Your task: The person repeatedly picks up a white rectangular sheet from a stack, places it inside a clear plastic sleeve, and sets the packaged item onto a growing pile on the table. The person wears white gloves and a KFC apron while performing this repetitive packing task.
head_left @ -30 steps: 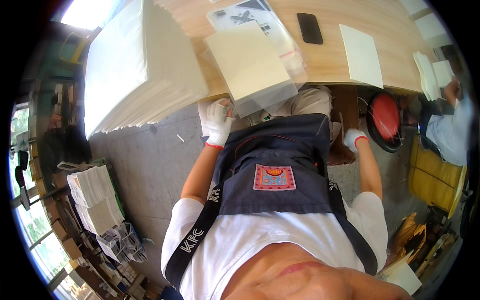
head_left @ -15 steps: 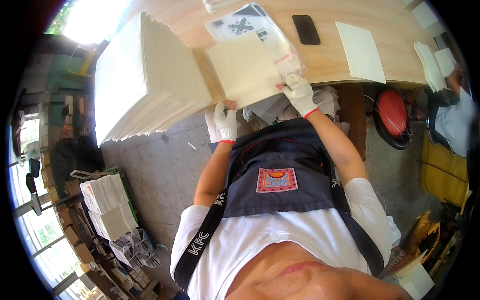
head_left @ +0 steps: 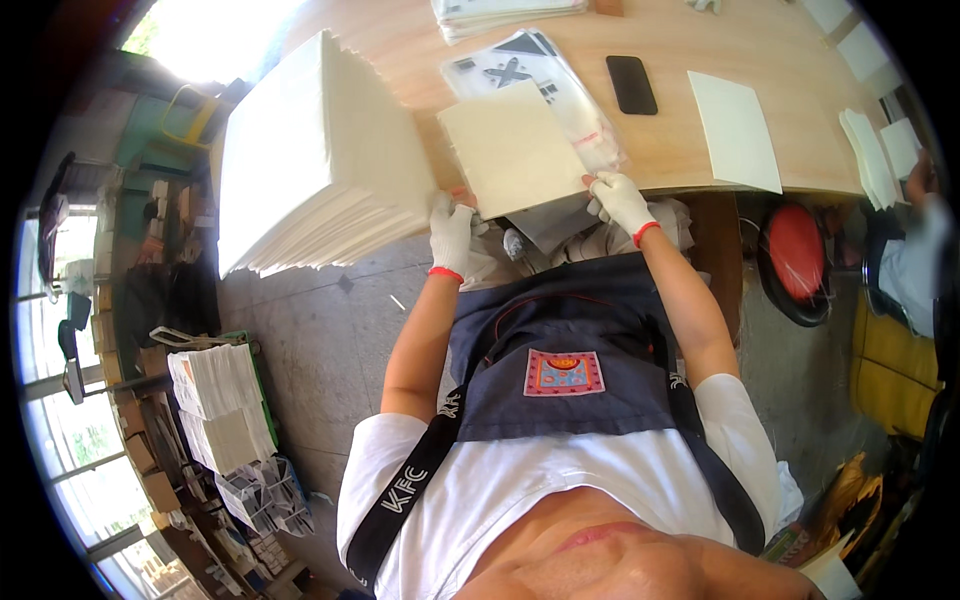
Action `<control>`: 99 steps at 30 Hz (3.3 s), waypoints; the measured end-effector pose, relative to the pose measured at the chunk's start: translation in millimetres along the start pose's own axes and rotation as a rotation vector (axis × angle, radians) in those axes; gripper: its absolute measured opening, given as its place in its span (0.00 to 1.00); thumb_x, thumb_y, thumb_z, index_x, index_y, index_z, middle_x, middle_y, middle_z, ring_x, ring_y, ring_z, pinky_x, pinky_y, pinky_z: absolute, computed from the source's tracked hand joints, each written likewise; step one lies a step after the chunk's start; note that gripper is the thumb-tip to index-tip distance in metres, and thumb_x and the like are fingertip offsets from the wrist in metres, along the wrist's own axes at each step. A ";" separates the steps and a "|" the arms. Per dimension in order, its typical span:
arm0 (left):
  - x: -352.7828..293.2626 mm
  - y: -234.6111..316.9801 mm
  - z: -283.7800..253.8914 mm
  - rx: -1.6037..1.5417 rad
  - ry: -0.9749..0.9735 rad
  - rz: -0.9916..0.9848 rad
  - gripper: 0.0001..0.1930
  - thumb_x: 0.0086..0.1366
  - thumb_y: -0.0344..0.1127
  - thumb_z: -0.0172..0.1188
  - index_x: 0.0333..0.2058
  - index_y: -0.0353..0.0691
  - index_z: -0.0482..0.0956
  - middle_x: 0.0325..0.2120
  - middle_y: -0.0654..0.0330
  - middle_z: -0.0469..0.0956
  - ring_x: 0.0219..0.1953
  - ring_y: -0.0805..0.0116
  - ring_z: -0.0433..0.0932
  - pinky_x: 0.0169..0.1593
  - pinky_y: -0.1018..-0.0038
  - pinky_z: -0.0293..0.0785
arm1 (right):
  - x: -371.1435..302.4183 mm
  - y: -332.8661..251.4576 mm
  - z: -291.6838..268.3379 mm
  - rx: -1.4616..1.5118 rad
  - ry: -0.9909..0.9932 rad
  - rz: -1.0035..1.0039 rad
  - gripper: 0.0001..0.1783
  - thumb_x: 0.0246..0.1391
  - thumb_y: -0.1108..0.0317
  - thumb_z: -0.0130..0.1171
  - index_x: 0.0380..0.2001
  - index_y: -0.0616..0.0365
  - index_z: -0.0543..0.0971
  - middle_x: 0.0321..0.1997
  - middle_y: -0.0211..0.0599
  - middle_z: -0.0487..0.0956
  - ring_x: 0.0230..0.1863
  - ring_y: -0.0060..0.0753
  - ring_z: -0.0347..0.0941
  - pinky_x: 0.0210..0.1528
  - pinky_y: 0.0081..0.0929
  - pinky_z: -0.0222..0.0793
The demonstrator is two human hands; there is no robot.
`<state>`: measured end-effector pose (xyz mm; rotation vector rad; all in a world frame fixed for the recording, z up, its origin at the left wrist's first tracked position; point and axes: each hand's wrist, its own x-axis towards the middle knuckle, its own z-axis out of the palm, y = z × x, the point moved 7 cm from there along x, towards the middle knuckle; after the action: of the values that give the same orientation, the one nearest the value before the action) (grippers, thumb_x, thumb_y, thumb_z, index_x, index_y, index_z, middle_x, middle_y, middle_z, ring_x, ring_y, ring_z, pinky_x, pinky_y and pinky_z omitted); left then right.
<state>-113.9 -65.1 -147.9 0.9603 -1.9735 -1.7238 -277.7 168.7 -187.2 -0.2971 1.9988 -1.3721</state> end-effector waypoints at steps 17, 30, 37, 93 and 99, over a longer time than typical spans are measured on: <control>-77.1 179.8 -30.4 0.241 0.001 0.415 0.09 0.63 0.36 0.51 0.31 0.37 0.66 0.18 0.58 0.67 0.20 0.73 0.68 0.25 0.74 0.65 | -25.6 -44.0 49.2 0.708 -0.347 -0.045 0.11 0.60 0.58 0.50 0.34 0.54 0.71 0.18 0.30 0.73 0.12 0.18 0.62 0.13 0.15 0.55; -59.2 221.5 -244.2 0.715 0.599 0.448 0.19 0.59 0.24 0.41 0.49 0.32 0.70 0.46 0.56 0.73 0.46 0.64 0.73 0.49 0.73 0.68 | -54.5 -287.9 159.0 0.204 -0.608 -0.357 0.17 0.55 0.57 0.53 0.18 0.55 0.70 0.13 0.26 0.69 0.11 0.15 0.59 0.12 0.16 0.54; -120.6 107.1 -119.0 0.357 0.482 1.152 0.24 0.66 0.40 0.46 0.57 0.32 0.59 0.60 0.44 0.54 0.62 0.49 0.55 0.60 0.57 0.57 | -30.5 -113.1 13.9 0.383 -0.050 -0.437 0.14 0.59 0.58 0.50 0.30 0.58 0.75 0.19 0.26 0.73 0.15 0.16 0.66 0.18 0.13 0.61; 66.3 47.5 119.1 1.347 -0.339 0.580 0.14 0.49 0.34 0.58 0.38 0.51 0.71 0.43 0.62 0.70 0.46 0.58 0.71 0.43 0.62 0.73 | -112.9 50.1 -77.9 0.945 0.076 -0.102 0.26 0.52 0.64 0.52 0.53 0.66 0.64 0.26 0.31 0.76 0.10 0.13 0.63 0.09 0.10 0.57; 71.0 50.2 116.5 1.250 -0.330 0.620 0.16 0.49 0.31 0.58 0.39 0.52 0.71 0.42 0.62 0.71 0.45 0.57 0.72 0.42 0.61 0.74 | -103.5 49.9 -70.6 0.999 0.017 -0.116 0.27 0.52 0.66 0.52 0.54 0.65 0.63 0.28 0.33 0.76 0.12 0.12 0.65 0.09 0.10 0.58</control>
<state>-253.6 -27.3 -134.7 0.2048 -3.1190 -0.1926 -237.6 296.9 -174.8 0.0670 1.0976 -2.2366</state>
